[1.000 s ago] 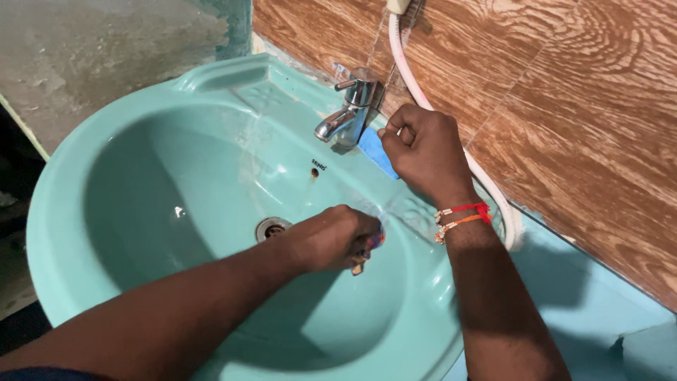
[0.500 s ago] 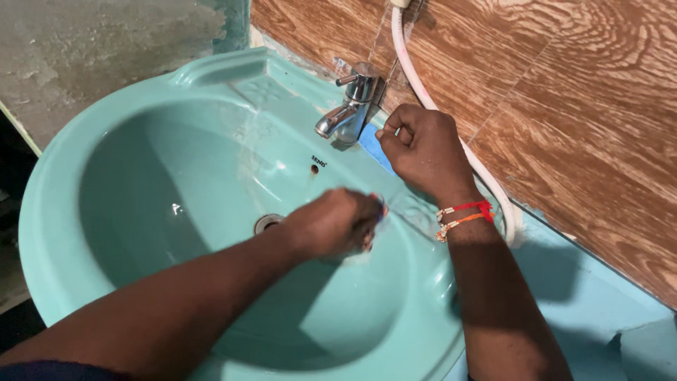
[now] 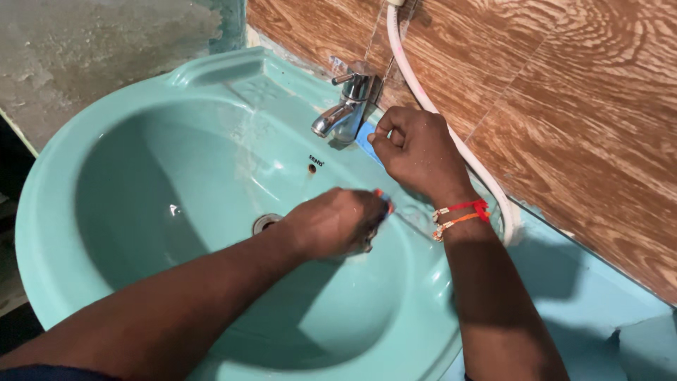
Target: The person washes a small patterned cloth in a light blue sink. They wet the cloth, rub it with their hands, rinse it under running water, and wring it out repeatedly.
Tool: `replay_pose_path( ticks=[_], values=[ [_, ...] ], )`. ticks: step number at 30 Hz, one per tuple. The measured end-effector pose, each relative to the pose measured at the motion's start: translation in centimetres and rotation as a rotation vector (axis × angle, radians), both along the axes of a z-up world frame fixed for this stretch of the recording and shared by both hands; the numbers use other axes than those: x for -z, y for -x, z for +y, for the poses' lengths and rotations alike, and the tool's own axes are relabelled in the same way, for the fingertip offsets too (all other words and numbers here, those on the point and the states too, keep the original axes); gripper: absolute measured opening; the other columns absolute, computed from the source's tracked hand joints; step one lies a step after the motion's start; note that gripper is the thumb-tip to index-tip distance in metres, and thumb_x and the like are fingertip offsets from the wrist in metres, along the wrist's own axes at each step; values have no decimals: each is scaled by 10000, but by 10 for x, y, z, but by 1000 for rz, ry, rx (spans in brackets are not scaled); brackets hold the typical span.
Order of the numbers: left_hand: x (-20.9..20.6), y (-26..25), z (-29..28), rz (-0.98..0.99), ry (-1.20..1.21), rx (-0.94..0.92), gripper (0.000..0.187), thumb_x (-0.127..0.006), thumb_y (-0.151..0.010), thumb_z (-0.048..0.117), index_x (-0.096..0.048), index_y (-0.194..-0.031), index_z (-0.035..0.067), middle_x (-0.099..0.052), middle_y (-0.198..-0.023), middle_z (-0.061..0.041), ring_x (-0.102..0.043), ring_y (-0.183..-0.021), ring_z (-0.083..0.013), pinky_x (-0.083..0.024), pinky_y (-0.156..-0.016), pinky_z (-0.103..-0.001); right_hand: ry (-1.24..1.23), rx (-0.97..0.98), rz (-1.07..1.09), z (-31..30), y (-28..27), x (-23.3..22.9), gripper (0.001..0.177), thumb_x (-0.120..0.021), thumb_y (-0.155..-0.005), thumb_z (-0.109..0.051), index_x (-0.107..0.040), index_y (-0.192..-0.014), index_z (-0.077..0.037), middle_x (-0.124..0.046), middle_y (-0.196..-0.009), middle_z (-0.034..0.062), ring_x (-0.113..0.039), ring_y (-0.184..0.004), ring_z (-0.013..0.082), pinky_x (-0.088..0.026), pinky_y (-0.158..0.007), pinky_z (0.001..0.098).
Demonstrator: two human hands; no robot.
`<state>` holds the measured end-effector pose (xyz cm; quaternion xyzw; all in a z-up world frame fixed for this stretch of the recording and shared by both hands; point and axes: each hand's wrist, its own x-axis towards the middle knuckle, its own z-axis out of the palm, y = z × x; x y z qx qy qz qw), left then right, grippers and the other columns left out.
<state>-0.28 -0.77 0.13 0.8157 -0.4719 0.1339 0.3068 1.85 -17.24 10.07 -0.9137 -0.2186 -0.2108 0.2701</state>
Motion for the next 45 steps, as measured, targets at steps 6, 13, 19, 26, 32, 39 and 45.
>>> replay_pose_path(
  ticks=[6,13,19,26,32,39,45],
  values=[
    [32,0,0,-22,-469,102,92,-629,-858,128,-670,-906,61,-709,-962,-167,-706,-900,-361,-566,-793,-465,18,81,86,6,8,-6,161,-755,-852,-196,-717,-855,-41,-606,-570,90,-508,-503,168,-402,-490,350],
    [41,-32,11,11,-831,-27,186,-624,-864,129,-729,-1006,72,-720,-1142,-171,-710,-1056,-354,-570,-891,-444,39,63,98,3,6,-2,161,-743,-843,-186,-718,-847,-26,-615,-567,61,-535,-498,149,-417,-488,341],
    [13,-52,52,252,-753,-350,228,-794,-766,141,-793,-990,102,-708,-1096,-167,-706,-999,-317,-591,-853,-411,78,47,153,1,5,0,139,-723,-850,-164,-731,-862,-26,-609,-565,87,-512,-505,160,-403,-492,352],
    [-14,-51,74,790,136,104,163,-680,-812,-23,-782,-936,8,-790,-910,-84,-732,-816,-126,-611,-760,-298,167,-247,366,14,10,8,393,-845,-722,-258,-732,-1042,-60,-732,-803,61,-705,-638,129,-559,-567,329],
    [-19,-45,71,939,418,51,359,-756,-852,75,-444,-1029,62,-631,-901,-91,-736,-810,-194,-673,-726,-346,300,-192,317,34,20,5,639,-916,-675,-314,-614,-1172,-48,-738,-817,134,-728,-723,232,-541,-638,377],
    [-25,-45,87,852,-51,-176,331,-770,-861,274,-580,-989,35,-669,-867,-97,-664,-767,-202,-572,-652,-368,278,-300,216,24,22,0,192,-735,-841,-162,-709,-994,-48,-751,-840,113,-740,-755,254,-567,-702,386],
    [-29,-55,122,739,-649,-616,278,-580,-881,92,-762,-1081,29,-796,-917,-132,-716,-751,-247,-537,-693,-456,749,-361,126,38,30,35,191,-617,-889,-165,-744,-1020,-108,-705,-982,129,-667,-949,357,-527,-793,474]
  ],
)
